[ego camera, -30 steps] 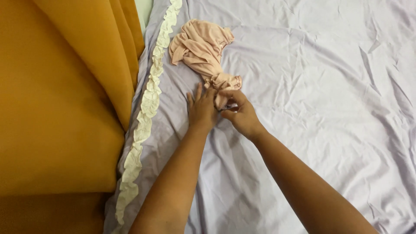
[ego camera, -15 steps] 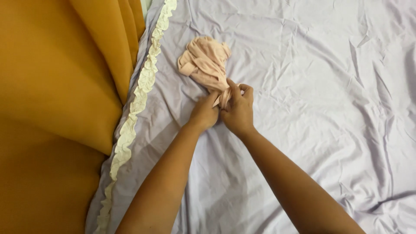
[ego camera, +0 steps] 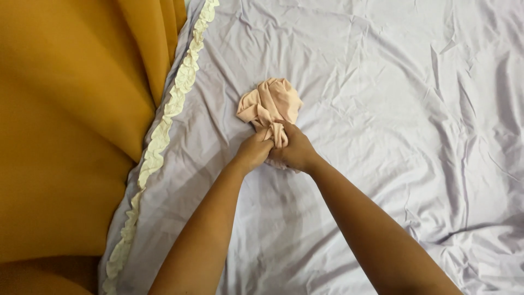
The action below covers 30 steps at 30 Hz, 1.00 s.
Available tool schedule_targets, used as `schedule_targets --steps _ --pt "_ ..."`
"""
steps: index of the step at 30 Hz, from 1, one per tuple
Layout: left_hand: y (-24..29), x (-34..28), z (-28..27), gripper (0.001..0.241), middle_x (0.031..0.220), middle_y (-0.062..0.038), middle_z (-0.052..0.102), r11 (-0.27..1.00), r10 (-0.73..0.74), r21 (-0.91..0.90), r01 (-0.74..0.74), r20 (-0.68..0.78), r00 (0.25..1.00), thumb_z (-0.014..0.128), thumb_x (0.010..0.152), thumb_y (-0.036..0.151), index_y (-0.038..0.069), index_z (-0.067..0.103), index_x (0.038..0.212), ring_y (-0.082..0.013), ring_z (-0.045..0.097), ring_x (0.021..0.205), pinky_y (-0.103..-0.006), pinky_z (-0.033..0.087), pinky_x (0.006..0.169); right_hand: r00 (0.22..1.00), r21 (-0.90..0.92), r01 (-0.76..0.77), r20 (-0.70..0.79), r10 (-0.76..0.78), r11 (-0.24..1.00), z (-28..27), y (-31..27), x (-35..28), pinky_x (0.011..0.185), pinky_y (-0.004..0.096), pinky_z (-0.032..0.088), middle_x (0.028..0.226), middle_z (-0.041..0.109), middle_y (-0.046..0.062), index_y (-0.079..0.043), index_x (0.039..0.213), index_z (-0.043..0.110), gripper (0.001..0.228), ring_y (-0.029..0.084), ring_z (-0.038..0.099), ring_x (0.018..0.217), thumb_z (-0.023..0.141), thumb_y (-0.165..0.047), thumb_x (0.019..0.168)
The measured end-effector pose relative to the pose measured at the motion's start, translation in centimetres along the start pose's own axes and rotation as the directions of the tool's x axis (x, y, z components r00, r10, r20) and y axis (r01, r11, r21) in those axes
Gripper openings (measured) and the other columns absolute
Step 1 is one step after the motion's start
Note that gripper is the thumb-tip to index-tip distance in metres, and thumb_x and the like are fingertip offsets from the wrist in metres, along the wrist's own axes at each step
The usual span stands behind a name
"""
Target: The person smooths and tucks a light purple bedsheet with white ruffled edges onto a mattress. They then pick up a crumpled pink cloth from the bed and place it aside before continuing to smooth and tuck the sheet along the remaining edges.
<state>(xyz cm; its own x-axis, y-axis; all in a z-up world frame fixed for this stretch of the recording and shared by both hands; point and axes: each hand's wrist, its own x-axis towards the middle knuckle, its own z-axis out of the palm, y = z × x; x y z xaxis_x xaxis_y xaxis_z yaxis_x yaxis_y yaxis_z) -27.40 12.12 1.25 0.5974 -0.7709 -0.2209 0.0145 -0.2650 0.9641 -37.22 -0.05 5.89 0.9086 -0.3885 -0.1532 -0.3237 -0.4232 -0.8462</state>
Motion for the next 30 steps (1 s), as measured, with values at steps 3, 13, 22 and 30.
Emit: schedule_targets --steps 3,13,22,30 --pt "0.5 -1.5 0.6 0.052 0.124 -0.007 0.069 0.995 -0.023 -0.095 0.014 -0.086 0.996 0.056 0.089 0.016 0.021 0.055 0.141 -0.0196 0.066 0.108 -0.0335 0.052 0.09 0.967 -0.059 -0.254 -0.045 0.252 0.965 -0.2 -7.0 -3.5 0.074 0.039 0.058 0.108 0.075 0.011 -0.015 0.145 0.054 0.081 0.023 0.071 0.089 0.081 -0.024 0.069" --pt "-2.5 -4.6 1.7 0.076 0.161 -0.009 0.037 0.863 0.497 0.238 -0.447 -0.234 0.836 0.055 0.078 -0.018 0.015 0.054 0.146 -0.0296 0.039 0.149 -0.0362 0.041 0.118 0.954 0.355 -0.177 -0.167 0.248 0.918 0.5 0.7 -4.7 0.073 0.032 0.061 0.104 0.075 0.009 0.0 0.128 0.062 0.054 0.017 0.072 0.085 0.074 -0.015 0.078" --pt "-5.7 -6.4 3.2 0.057 0.159 -0.016 0.04 0.855 0.444 0.367 -0.365 -0.156 0.882 0.085 0.08 0.008 0.01 0.065 0.134 -0.0327 0.042 0.143 -0.0379 0.041 0.112 0.967 0.859 -0.209 0.109 0.232 0.468 0.3 2.5 -8.8 0.059 0.036 0.053 0.098 0.073 0.014 0.003 0.119 0.064 0.041 0.025 0.069 0.075 0.059 -0.026 0.089" --pt "-0.3 -9.5 5.9 0.052 0.108 -0.006 0.072 0.838 0.026 -0.543 -0.058 -0.065 0.998 0.066 0.072 0.002 0.002 0.065 0.125 -0.0151 0.067 0.092 -0.0269 0.056 0.079 0.913 0.714 -0.115 -0.198 0.357 0.69 -2.5 3.8 -11.5 0.063 0.048 0.03 0.102 0.054 0.018 0.001 0.13 0.06 0.074 0.035 0.04 0.085 0.044 -0.066 0.102"
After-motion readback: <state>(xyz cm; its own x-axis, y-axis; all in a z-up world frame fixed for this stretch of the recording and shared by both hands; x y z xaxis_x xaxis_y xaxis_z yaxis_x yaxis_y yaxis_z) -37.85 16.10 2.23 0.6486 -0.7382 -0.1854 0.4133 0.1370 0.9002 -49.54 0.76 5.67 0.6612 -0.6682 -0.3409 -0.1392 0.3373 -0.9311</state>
